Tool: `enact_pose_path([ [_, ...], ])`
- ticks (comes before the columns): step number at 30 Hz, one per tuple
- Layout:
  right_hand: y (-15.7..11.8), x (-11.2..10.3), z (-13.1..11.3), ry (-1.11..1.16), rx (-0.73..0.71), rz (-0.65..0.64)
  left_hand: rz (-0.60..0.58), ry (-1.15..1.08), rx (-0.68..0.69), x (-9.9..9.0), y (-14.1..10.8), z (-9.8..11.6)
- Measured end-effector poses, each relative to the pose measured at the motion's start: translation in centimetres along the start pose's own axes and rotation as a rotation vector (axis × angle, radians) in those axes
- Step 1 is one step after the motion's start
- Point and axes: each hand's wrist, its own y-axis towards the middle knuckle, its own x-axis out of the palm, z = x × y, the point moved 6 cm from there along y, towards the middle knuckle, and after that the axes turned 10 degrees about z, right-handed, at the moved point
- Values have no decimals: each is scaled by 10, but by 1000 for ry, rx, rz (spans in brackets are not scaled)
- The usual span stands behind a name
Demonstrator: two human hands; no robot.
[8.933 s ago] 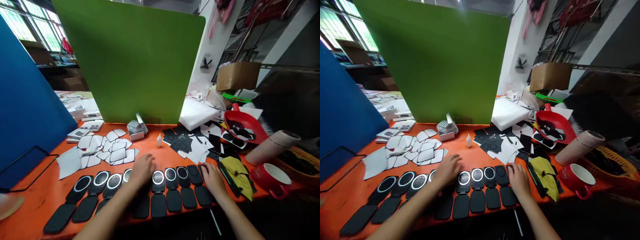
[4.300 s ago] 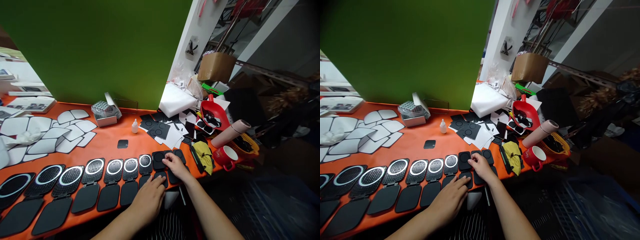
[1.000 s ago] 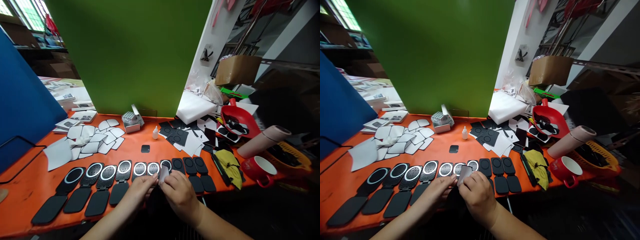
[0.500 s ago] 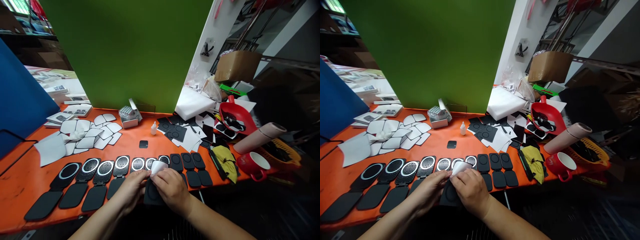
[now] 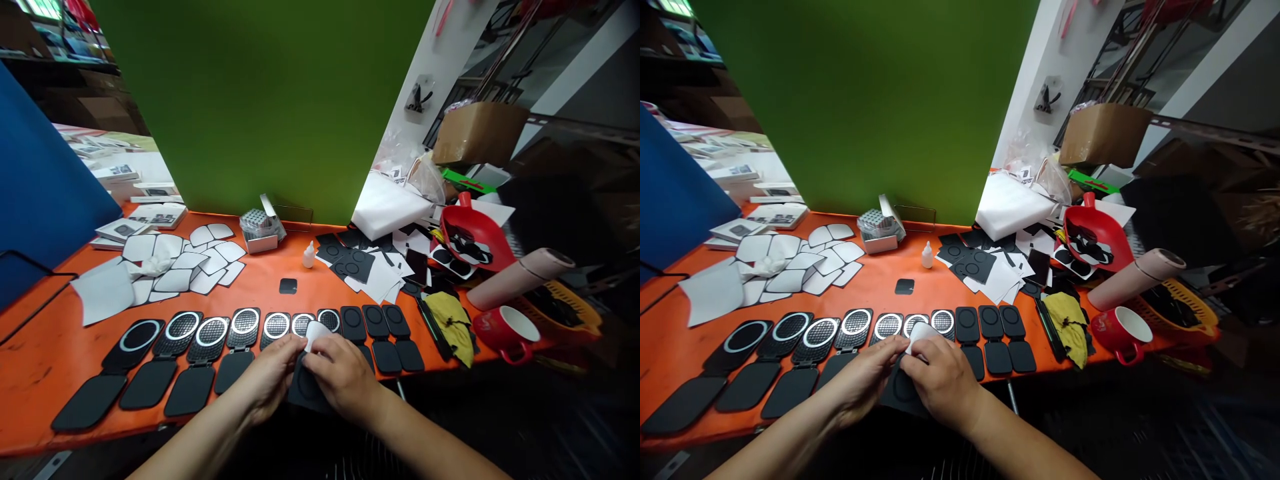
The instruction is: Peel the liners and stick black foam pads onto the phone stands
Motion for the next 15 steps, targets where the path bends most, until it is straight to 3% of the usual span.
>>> enact_pose_path([
  [8,1,1,0,11,119,-16,46,43,25,-4,5,4],
  [15,2,-2,0,35,117,148,89,61,97,-1,8,13],
])
